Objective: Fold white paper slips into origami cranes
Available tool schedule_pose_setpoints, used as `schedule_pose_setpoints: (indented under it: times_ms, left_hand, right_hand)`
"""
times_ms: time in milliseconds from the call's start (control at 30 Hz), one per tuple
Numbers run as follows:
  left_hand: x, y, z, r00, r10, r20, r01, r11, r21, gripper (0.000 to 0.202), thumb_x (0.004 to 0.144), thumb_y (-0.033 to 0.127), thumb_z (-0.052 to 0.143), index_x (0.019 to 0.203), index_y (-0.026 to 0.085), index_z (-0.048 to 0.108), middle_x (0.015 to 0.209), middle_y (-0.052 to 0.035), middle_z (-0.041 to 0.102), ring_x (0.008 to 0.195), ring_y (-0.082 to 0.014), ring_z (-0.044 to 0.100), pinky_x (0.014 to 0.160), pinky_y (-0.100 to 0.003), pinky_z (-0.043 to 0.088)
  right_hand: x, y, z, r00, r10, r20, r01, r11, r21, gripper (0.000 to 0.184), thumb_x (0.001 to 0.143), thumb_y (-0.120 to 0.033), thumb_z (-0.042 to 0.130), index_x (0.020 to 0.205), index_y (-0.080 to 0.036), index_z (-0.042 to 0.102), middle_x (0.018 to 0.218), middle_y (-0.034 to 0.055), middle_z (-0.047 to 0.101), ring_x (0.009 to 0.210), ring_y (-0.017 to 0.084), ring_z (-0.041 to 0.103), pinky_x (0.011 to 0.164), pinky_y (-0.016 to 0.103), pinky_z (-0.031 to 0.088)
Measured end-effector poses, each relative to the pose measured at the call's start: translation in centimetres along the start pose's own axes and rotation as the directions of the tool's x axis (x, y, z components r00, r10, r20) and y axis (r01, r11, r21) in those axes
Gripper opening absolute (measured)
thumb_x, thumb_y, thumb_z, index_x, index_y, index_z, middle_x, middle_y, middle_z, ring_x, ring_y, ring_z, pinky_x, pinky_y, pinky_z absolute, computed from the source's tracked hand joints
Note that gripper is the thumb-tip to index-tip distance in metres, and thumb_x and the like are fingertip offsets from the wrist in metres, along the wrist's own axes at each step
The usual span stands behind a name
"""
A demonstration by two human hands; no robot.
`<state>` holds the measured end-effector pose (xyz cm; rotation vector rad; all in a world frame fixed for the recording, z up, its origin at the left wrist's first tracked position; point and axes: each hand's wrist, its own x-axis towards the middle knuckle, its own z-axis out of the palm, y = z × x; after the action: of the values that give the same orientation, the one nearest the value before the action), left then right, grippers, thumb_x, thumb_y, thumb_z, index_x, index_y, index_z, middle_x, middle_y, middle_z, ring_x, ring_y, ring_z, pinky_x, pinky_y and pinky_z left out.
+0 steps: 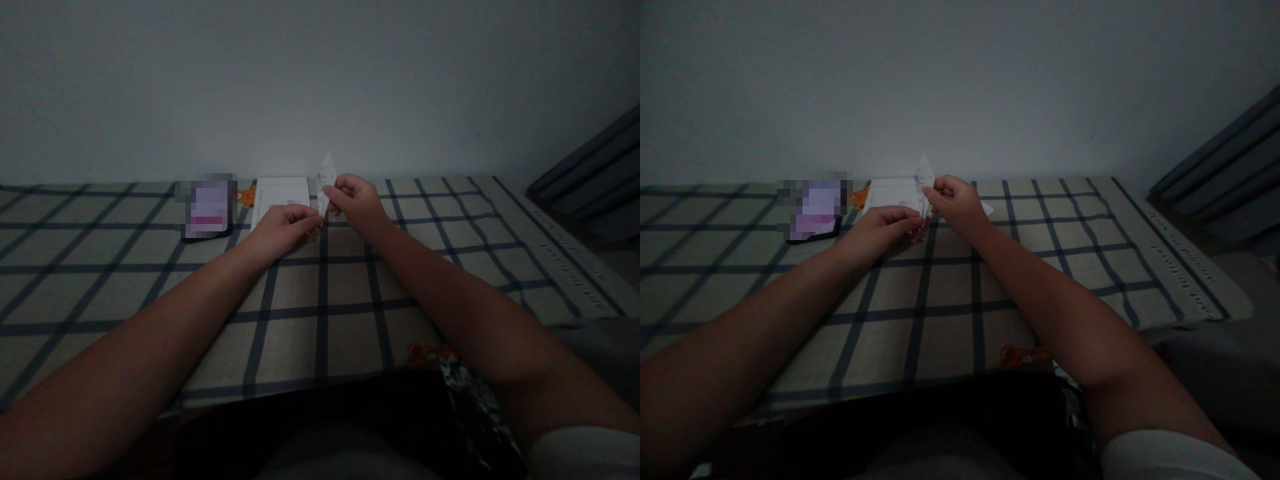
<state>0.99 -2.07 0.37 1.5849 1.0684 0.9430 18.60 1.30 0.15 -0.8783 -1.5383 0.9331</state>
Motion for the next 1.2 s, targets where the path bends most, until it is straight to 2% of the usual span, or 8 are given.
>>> schedule_pose_setpoints:
  times_ms: [100, 233, 433, 567, 667, 800, 1200]
  left_hand:
    - [-0.1, 0.19, -0.1, 0.998, 0.023, -0.058, -0.021, 0.999, 0.043, 0.028, 0.08, 0.045, 0.072, 0.082, 0.017, 0.073, 0.07, -0.0027, 0.066, 0.061, -0.0122, 0.056, 0.06, -0.025, 0.044]
    - [-0.03, 0.19, -0.38, 0.998, 0.057, -0.027, -0.054, 0.992, 0.111, 0.03, 0.082, 0.046, 0.07, 0.074, 0.017, 0.07, 0.064, -0.0018, 0.061, 0.058, -0.0118, 0.051, 0.055, -0.025, 0.037]
    - [0.24, -0.18, -0.34, 1.0, 0.007, -0.012, -0.007, 0.999, 0.047, 0.025, 0.081, 0.042, 0.071, 0.077, 0.017, 0.069, 0.064, -0.0014, 0.061, 0.057, -0.0114, 0.051, 0.055, -0.025, 0.038]
    - [0.03, 0.09, 0.03, 0.999, -0.034, -0.025, 0.033, 0.999, -0.041, 0.024, 0.077, 0.041, 0.074, 0.078, 0.017, 0.071, 0.07, -0.0033, 0.067, 0.065, -0.0132, 0.059, 0.065, -0.026, 0.048]
    - [-0.15, 0.39, 0.25, 0.997, -0.02, -0.073, 0.014, 0.997, -0.079, 0.027, 0.075, 0.042, 0.077, 0.083, 0.016, 0.073, 0.081, -0.0044, 0.071, 0.072, -0.0137, 0.062, 0.071, -0.027, 0.052]
    - [-0.12, 0.4, 0.2, 0.99, 0.0, -0.139, -0.013, 0.996, -0.092, 0.03, 0.07, 0.039, 0.083, 0.085, 0.016, 0.073, 0.08, -0.0027, 0.07, 0.07, -0.0115, 0.061, 0.068, -0.025, 0.051]
    - [0.21, 0.15, -0.06, 0.996, -0.007, -0.085, -0.002, 0.994, -0.11, 0.028, 0.071, 0.037, 0.082, 0.087, 0.016, 0.071, 0.076, -0.0023, 0.068, 0.063, -0.0103, 0.056, 0.061, -0.024, 0.044]
  right_hand:
    - [0.03, 0.25, -0.05, 1.0, -0.014, 0.019, 0.014, 1.0, 0.005, 0.032, 0.087, -0.044, 0.067, 0.073, -0.022, 0.048, 0.06, -0.0049, 0.053, 0.055, 0.009, 0.049, 0.054, 0.024, 0.039]
    - [0.03, 0.35, -0.04, 0.999, -0.006, 0.04, 0.006, 1.0, -0.004, 0.03, 0.088, -0.042, 0.066, 0.075, -0.022, 0.048, 0.061, -0.0044, 0.053, 0.057, 0.01, 0.049, 0.055, 0.024, 0.039]
    - [-0.07, 0.19, 0.03, 0.999, 0.0, 0.04, 0.001, 1.0, -0.016, 0.028, 0.089, -0.04, 0.065, 0.075, -0.022, 0.049, 0.062, -0.0041, 0.052, 0.059, 0.01, 0.049, 0.056, 0.024, 0.039]
    - [-0.15, -0.05, 0.02, 0.997, 0.014, 0.07, -0.013, 1.0, -0.012, 0.031, 0.087, -0.043, 0.067, 0.075, -0.021, 0.049, 0.064, -0.004, 0.051, 0.061, 0.01, 0.05, 0.057, 0.024, 0.039]
    - [-0.19, -0.17, -0.04, 0.997, 0.007, 0.08, -0.006, 1.0, -0.009, 0.03, 0.086, -0.044, 0.067, 0.075, -0.021, 0.05, 0.064, -0.0039, 0.052, 0.061, 0.01, 0.05, 0.057, 0.024, 0.039]
    - [-0.13, -0.05, -0.09, 0.998, -0.006, 0.07, 0.008, 1.0, -0.019, 0.029, 0.087, -0.042, 0.067, 0.074, -0.021, 0.051, 0.062, -0.0045, 0.052, 0.059, 0.01, 0.05, 0.055, 0.023, 0.039]
    - [-0.15, 0.08, 0.03, 0.997, -0.021, 0.074, 0.023, 0.999, -0.025, 0.03, 0.087, -0.044, 0.067, 0.075, -0.021, 0.05, 0.063, -0.0041, 0.053, 0.06, 0.01, 0.05, 0.056, 0.024, 0.04]
